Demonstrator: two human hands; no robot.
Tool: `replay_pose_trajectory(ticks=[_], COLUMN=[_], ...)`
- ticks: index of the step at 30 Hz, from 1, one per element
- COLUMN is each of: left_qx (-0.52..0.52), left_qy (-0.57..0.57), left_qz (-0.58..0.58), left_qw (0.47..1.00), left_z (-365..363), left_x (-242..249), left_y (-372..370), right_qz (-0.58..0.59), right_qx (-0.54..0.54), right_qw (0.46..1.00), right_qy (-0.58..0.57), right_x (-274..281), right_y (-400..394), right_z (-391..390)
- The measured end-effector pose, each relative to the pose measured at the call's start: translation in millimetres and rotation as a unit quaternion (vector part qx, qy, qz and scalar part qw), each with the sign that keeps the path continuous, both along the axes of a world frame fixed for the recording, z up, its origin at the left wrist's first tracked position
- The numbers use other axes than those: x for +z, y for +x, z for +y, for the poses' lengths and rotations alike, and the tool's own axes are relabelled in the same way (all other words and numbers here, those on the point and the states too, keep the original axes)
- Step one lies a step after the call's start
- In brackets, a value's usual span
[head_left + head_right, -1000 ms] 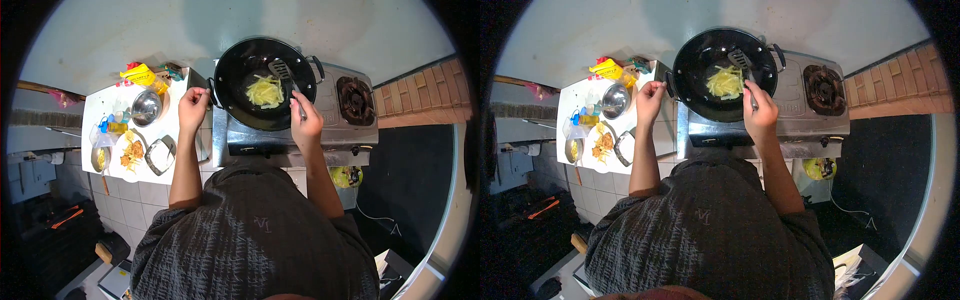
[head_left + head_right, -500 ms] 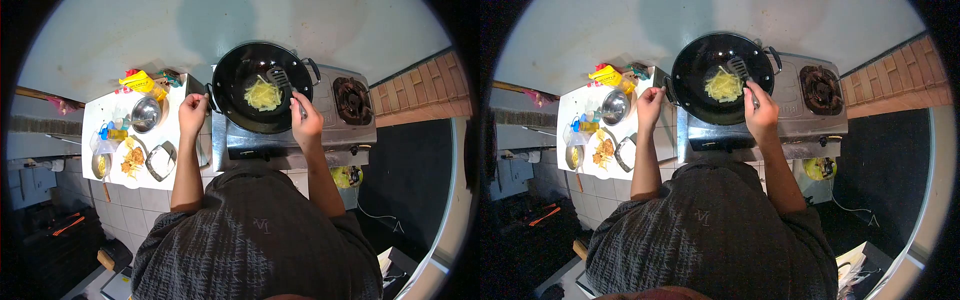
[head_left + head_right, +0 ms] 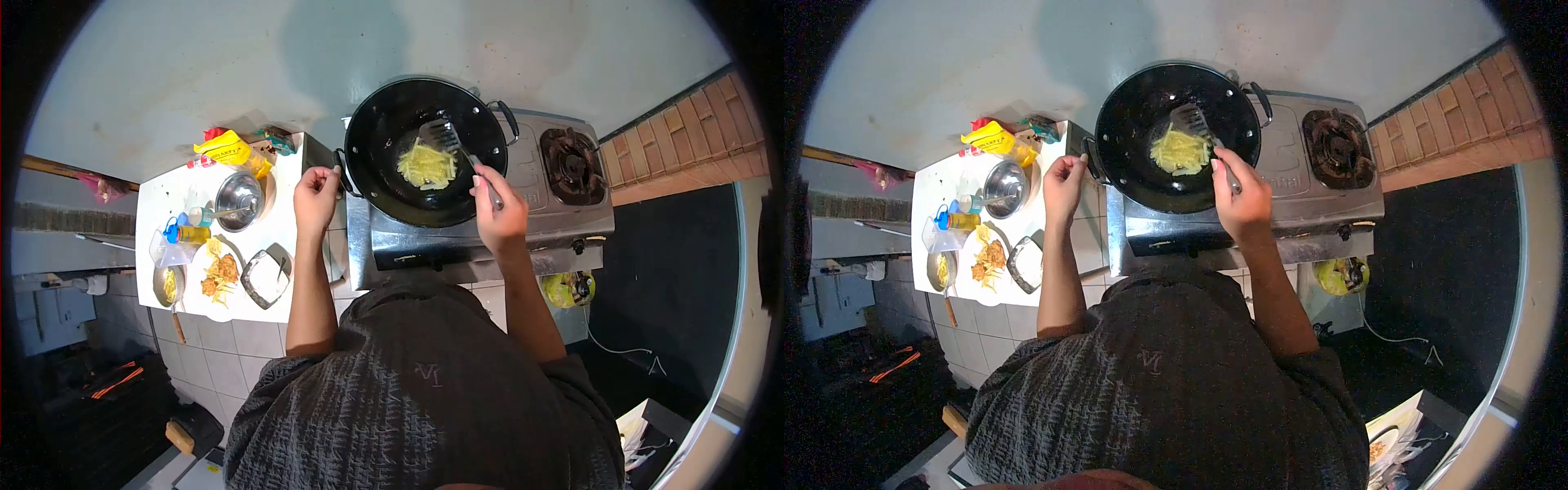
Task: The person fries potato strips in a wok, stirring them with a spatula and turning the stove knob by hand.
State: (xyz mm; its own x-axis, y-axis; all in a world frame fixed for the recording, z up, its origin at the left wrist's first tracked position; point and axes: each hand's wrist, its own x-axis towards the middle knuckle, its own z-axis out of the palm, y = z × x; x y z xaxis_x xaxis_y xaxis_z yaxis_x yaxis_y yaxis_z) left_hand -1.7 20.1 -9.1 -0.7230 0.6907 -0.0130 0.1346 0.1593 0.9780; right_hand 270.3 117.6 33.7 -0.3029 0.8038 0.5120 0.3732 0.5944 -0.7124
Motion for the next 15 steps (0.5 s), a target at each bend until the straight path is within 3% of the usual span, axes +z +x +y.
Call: replay_pose_trajectory(ticks=[2, 9, 12, 14, 15], left_qx=[-0.006, -0.005, -0.006, -0.011, -0.012], left_qy=[-0.005, -0.031, -0.022, -0.017, -0.016], left_qz=[-0.013, -0.010, -0.006, -0.007, -0.008], left_qw=[1.000, 0.999, 1.000, 1.000, 1.000], left_z=[-1, 0, 0, 2, 2], left_x=[3, 3, -2, -4, -5], left_y=[1, 0, 0, -2, -2], right_qz=[0.047, 0.017, 0.052, 0.175, 0.175], right_qx=[0.001, -0.008, -0.023, -0.006, -0.007], right_qw=[0.992, 0.997, 0.990, 0.961, 0.961], right_qy=[-0.119, -0.073, -0.126, -0.215, -0.214], right_x=[0, 4, 3, 5, 7], right_y=[1, 3, 5, 5, 6], right_z=[-1, -9, -12, -14, -16])
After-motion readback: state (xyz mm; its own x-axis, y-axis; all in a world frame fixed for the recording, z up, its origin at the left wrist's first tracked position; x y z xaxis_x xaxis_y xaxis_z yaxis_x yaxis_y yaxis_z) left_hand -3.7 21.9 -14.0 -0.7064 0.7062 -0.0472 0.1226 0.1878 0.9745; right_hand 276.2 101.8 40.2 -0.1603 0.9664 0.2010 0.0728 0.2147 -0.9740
